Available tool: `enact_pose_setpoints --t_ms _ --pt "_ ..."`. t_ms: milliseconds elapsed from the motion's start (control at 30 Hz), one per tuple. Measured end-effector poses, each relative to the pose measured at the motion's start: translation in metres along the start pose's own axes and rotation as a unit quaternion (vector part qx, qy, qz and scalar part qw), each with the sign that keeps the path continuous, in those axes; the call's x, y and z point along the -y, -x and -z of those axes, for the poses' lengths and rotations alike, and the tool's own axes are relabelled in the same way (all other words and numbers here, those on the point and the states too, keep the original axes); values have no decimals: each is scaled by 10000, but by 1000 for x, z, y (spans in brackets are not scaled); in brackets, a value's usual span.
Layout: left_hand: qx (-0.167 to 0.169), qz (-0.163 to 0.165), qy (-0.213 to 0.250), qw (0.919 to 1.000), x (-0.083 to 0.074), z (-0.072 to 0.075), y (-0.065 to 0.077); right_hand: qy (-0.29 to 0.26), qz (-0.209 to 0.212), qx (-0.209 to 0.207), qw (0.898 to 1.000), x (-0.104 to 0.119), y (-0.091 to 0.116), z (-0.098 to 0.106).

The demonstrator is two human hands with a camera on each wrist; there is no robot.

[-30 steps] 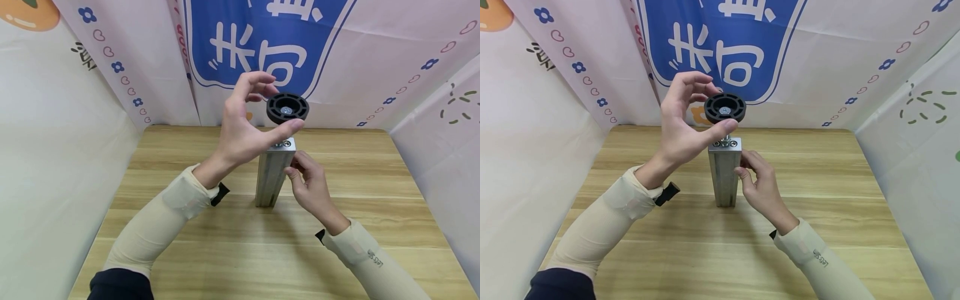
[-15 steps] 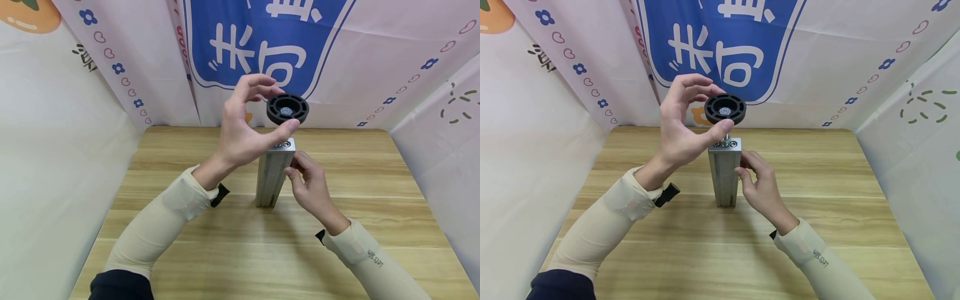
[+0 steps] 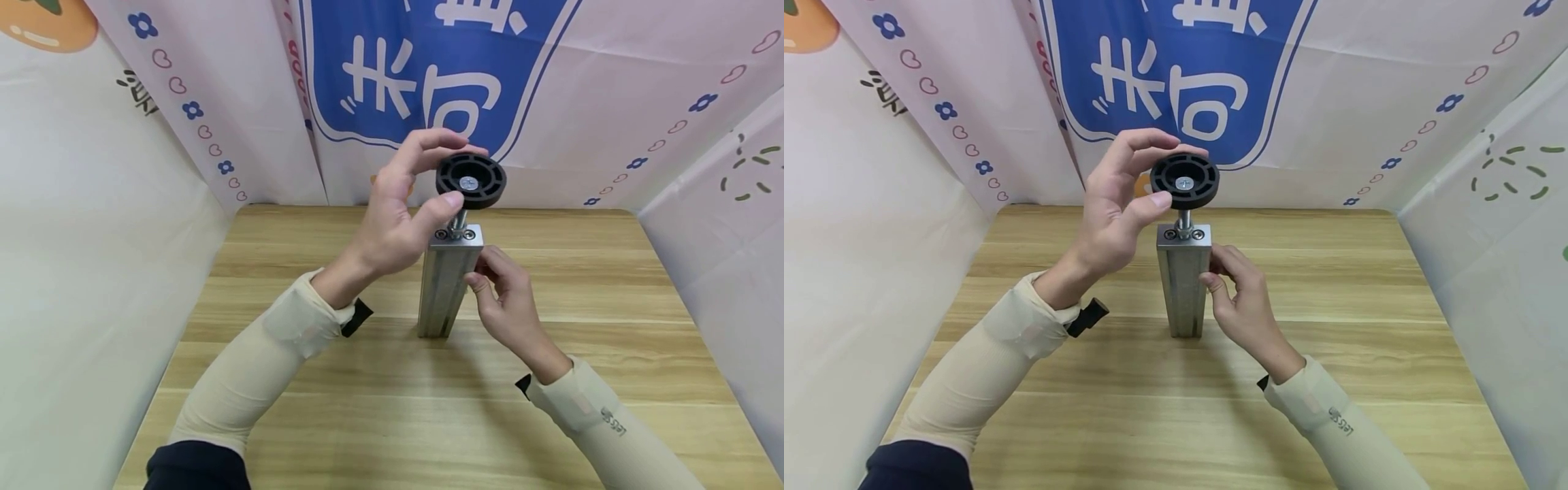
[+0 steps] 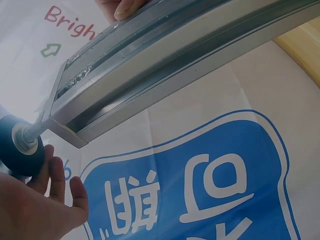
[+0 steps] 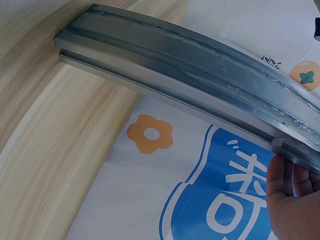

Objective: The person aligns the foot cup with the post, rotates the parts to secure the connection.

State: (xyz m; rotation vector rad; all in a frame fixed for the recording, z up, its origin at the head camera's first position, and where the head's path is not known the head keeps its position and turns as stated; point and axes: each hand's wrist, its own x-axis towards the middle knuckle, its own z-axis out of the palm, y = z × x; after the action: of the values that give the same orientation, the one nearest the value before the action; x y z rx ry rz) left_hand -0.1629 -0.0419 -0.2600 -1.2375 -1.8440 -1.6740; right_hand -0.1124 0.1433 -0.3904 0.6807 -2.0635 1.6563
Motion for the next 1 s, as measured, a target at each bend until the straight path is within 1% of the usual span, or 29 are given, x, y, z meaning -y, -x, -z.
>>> enact_pose_setpoints --t_ms 100,200,367,500,733,867,1000 --pt "107 96 100 9998 0 0 0 16 -19 16 10000 0 0 0" --pt "82 145 118 9998 0 1 0 50 -26 36 10000 0 0 0" --pt "-142 151 -366 9991 -3 -1 0 39 -75 54 9999 0 0 1" --pt "-395 247 -685 9966 -5 -1 -1 -23 -103 66 9999 1 1 1" --pt "-713 244 -906 9930 -3 -3 -2 4 -77 37 10000 -1 1 1" --pt "-817 219 -1000 9914 -2 -3 -1 11 -63 25 10000 -1 0 1" --pt "-876 165 -997 9910 -2 -4 -2 14 -48 10 10000 -1 0 1"
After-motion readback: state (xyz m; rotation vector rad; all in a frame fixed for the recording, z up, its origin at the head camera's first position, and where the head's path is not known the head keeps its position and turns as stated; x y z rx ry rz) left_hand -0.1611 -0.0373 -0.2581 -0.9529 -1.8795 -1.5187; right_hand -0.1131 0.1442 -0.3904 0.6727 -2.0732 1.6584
